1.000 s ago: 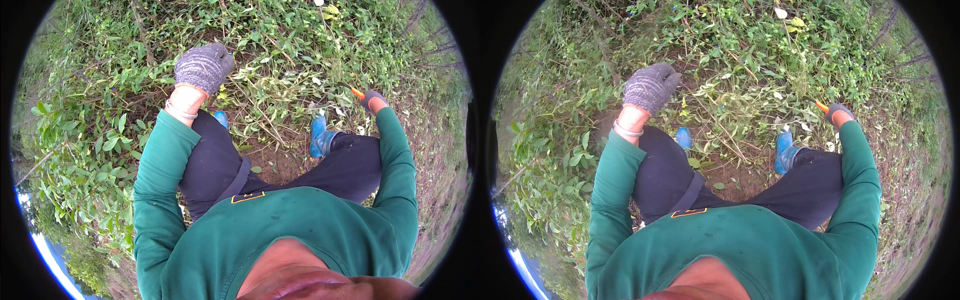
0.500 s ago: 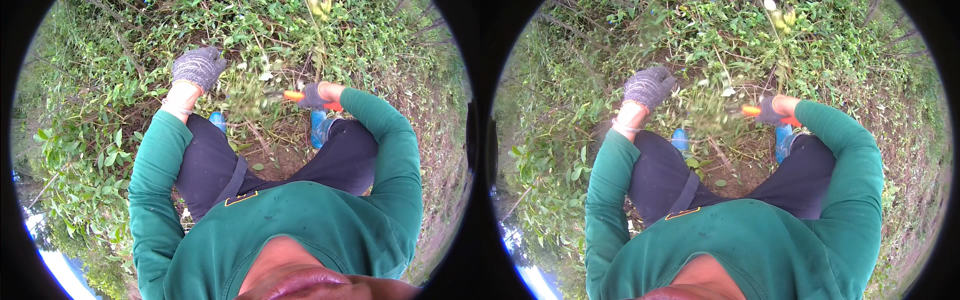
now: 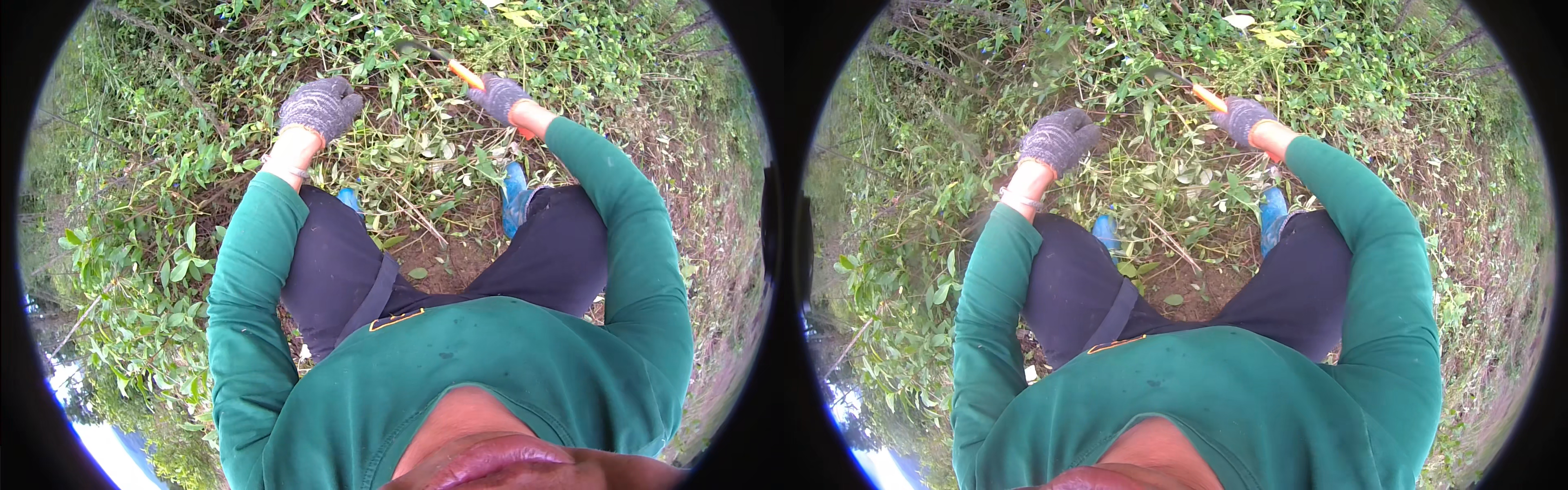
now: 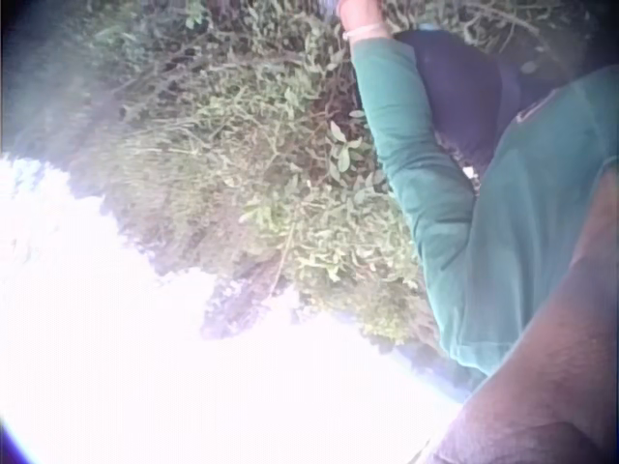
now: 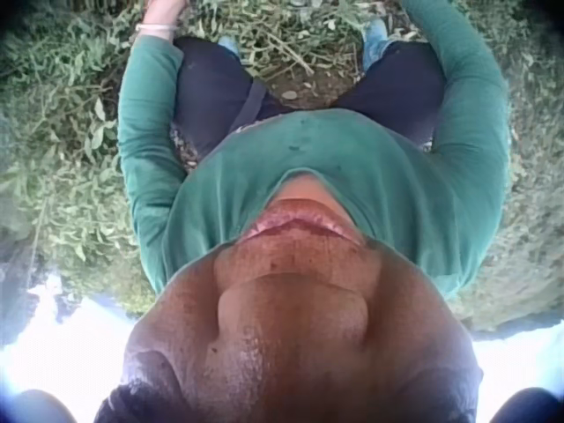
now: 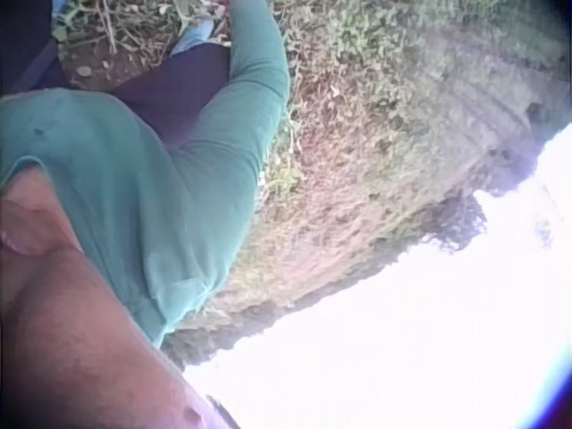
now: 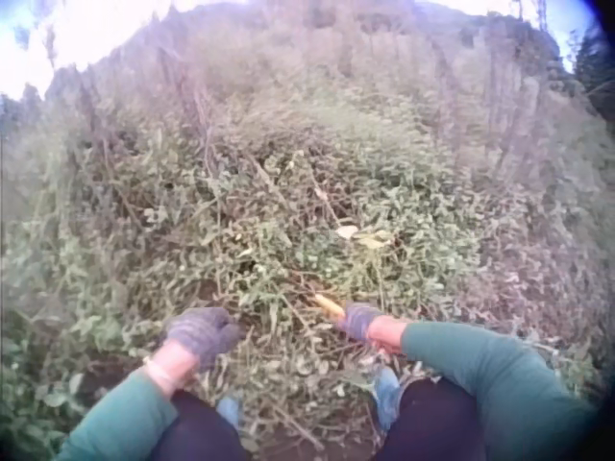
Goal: The person kneels on the ground and uses a sickle to cut and clear vegetation, including small branches and weeds. The person gathers the cut plant material and moves it aside.
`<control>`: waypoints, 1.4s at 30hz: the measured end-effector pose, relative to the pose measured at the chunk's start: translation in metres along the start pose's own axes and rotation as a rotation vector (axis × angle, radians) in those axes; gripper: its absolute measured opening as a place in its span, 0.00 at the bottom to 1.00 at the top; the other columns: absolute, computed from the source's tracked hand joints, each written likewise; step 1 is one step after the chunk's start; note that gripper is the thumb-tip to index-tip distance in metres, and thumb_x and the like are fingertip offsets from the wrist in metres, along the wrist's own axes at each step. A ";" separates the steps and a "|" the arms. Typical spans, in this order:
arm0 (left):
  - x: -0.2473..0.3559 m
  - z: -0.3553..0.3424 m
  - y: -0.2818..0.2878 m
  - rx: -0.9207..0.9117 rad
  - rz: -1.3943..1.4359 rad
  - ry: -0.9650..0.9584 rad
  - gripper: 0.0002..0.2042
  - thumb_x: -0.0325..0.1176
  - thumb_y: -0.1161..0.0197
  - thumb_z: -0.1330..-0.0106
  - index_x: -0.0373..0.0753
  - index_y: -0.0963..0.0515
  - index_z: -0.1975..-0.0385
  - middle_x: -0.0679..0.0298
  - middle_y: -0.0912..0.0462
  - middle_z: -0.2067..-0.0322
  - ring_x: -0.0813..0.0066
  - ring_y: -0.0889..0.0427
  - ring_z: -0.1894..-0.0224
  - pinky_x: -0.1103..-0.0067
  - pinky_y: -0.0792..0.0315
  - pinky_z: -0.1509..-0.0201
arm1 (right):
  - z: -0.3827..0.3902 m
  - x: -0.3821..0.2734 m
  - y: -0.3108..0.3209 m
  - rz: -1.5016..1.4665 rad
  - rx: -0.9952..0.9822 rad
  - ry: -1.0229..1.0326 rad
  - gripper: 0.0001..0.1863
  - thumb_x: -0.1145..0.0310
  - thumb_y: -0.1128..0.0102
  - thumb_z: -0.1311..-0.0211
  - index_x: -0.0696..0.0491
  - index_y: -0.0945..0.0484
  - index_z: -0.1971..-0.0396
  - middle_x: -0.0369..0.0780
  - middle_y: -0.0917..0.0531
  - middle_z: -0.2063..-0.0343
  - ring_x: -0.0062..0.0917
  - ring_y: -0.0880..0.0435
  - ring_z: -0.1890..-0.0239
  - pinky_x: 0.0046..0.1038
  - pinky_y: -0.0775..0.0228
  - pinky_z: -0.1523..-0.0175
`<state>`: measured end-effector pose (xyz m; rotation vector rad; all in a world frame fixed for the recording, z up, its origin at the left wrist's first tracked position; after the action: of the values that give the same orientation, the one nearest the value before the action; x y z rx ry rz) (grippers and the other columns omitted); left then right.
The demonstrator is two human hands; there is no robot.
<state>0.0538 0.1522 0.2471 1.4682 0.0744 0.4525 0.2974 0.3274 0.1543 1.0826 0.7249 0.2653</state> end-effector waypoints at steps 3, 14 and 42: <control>-0.011 -0.002 -0.006 0.028 -0.031 0.024 0.17 0.47 0.42 0.42 0.42 0.20 0.62 0.54 0.18 0.65 0.56 0.20 0.61 0.67 0.28 0.55 | 0.023 0.008 -0.041 0.142 -0.561 0.130 0.24 0.48 0.47 0.41 0.57 0.21 0.68 0.44 0.19 0.79 0.34 0.20 0.77 0.38 0.29 0.68; -0.053 -0.059 -0.057 -0.304 -0.260 0.109 0.24 0.55 0.46 0.42 0.41 0.20 0.58 0.52 0.18 0.59 0.55 0.21 0.53 0.66 0.30 0.48 | 0.014 0.029 -0.021 0.014 -0.285 -0.006 0.25 0.48 0.49 0.42 0.59 0.21 0.69 0.47 0.19 0.81 0.30 0.18 0.81 0.33 0.27 0.72; -0.078 -0.129 -0.286 -0.579 -0.327 -0.170 0.15 0.38 0.46 0.39 0.41 0.21 0.57 0.54 0.19 0.57 0.54 0.19 0.55 0.67 0.25 0.51 | -0.040 -0.042 0.004 -0.052 -0.211 0.255 0.24 0.46 0.48 0.39 0.54 0.26 0.59 0.48 0.20 0.74 0.42 0.20 0.70 0.39 0.30 0.63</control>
<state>0.0125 0.2370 -0.0620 0.8956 0.0415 0.0656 0.2404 0.3358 0.1643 0.8366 0.9295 0.4311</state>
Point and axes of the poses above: each hand's wrist, its own z-axis away from the middle knuckle, its own y-axis out of the back of the hand, x = y × z, the point moved 3 cm from there along -z, towards the middle knuckle
